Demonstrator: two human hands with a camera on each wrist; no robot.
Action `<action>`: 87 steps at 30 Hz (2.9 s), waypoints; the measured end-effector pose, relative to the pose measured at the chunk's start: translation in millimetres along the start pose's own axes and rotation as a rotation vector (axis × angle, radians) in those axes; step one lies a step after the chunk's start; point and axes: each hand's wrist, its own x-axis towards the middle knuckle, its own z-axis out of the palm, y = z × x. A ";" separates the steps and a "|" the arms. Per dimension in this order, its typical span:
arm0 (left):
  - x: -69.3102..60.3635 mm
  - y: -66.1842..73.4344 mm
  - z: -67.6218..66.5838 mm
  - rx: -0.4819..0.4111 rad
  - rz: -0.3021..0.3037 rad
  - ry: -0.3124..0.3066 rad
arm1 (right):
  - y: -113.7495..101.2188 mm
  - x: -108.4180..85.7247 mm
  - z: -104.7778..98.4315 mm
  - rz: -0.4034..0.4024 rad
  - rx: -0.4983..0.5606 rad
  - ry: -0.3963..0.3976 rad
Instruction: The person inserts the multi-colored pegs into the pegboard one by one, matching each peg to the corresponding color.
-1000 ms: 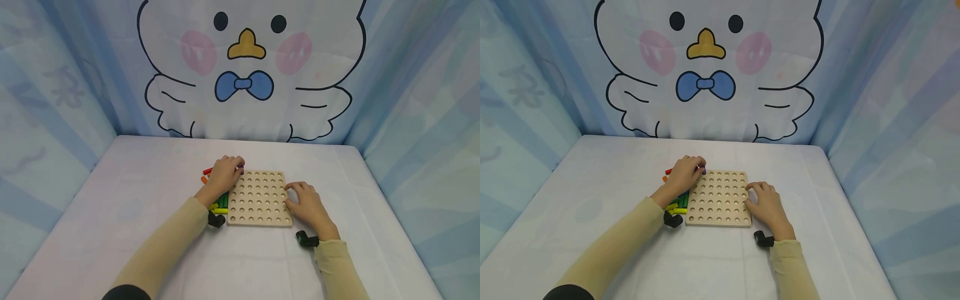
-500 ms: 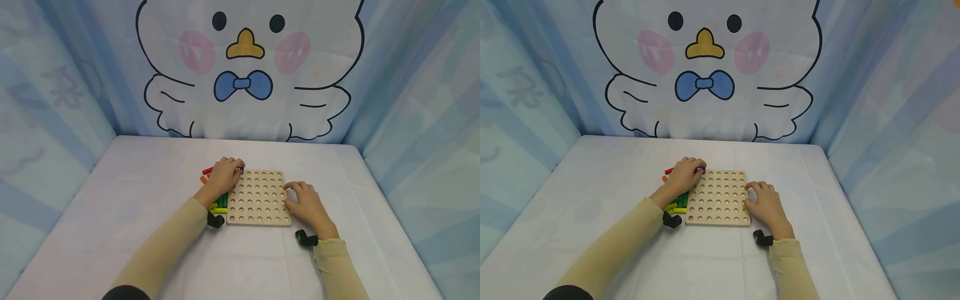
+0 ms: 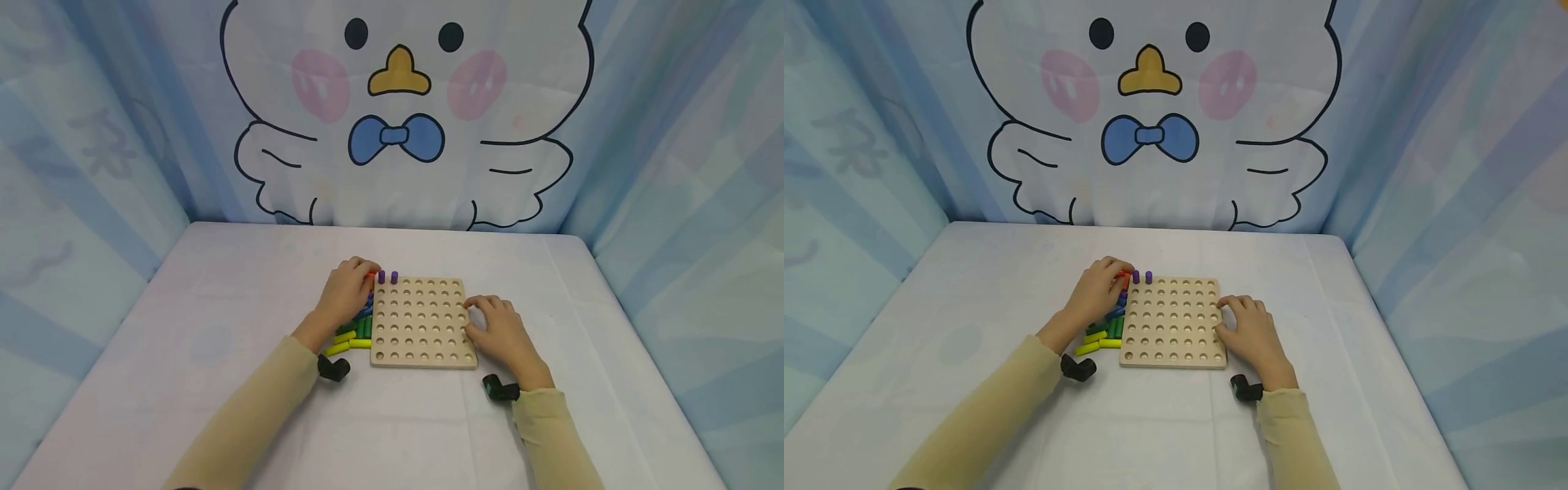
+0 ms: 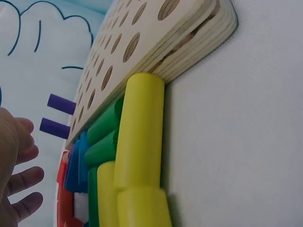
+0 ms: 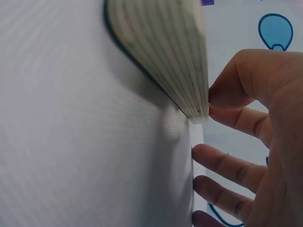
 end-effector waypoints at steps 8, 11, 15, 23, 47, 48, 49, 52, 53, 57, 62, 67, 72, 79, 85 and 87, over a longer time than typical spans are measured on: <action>-8.4 -8.0 -10.4 0.018 -0.044 -0.091 | 0.2 1.2 -0.8 0.001 -0.001 -0.006; -11.1 -9.6 -10.3 0.063 -0.030 -0.116 | 0.7 1.5 -0.8 -0.001 0.000 -0.006; -13.6 -11.8 -9.8 0.112 -0.029 -0.127 | 0.6 1.3 -0.4 -0.001 0.004 -0.007; -16.9 -15.4 -8.6 0.146 -0.042 -0.200 | 2.1 -0.3 2.1 -0.007 0.004 0.004; -19.3 -21.8 -5.3 0.023 -0.024 -0.237 | 2.3 1.0 1.1 -0.008 0.004 0.001; -19.2 -20.9 -5.4 0.024 -0.017 -0.232 | 2.4 1.0 1.1 -0.007 0.004 0.002; -19.1 -20.0 -5.5 0.023 -0.014 -0.229 | 2.0 1.1 1.1 -0.007 0.002 0.001; -18.3 -17.5 -6.4 0.003 -0.008 -0.212 | 0.8 1.6 0.8 -0.009 -0.001 -0.001; -17.8 -16.7 -6.7 -0.010 -0.010 -0.205 | 0.5 1.8 0.6 -0.009 -0.004 -0.002; -16.6 -14.1 -8.1 -0.046 -0.012 -0.190 | -0.7 1.4 -0.5 -0.003 -0.006 -0.006; -16.9 -11.3 -9.8 -0.060 0.016 -0.182 | -1.3 0.2 -0.7 0.006 0.001 -0.008; -16.2 -8.2 -9.6 -0.071 0.035 -0.153 | 0.0 -0.3 0.6 0.005 0.001 -0.003; -13.5 -4.4 -7.8 -0.076 0.083 -0.102 | 0.8 0.0 1.2 -0.001 0.002 0.000; -7.5 5.8 -4.8 -0.095 0.120 -0.057 | -0.8 0.6 0.7 0.013 0.001 -0.010; 1.6 17.5 -2.6 -0.081 0.148 -0.046 | -0.3 0.2 0.3 0.014 0.003 -0.010; 5.3 22.2 -2.7 -0.081 0.160 -0.041 | 0.2 -0.5 0.0 0.016 0.003 -0.008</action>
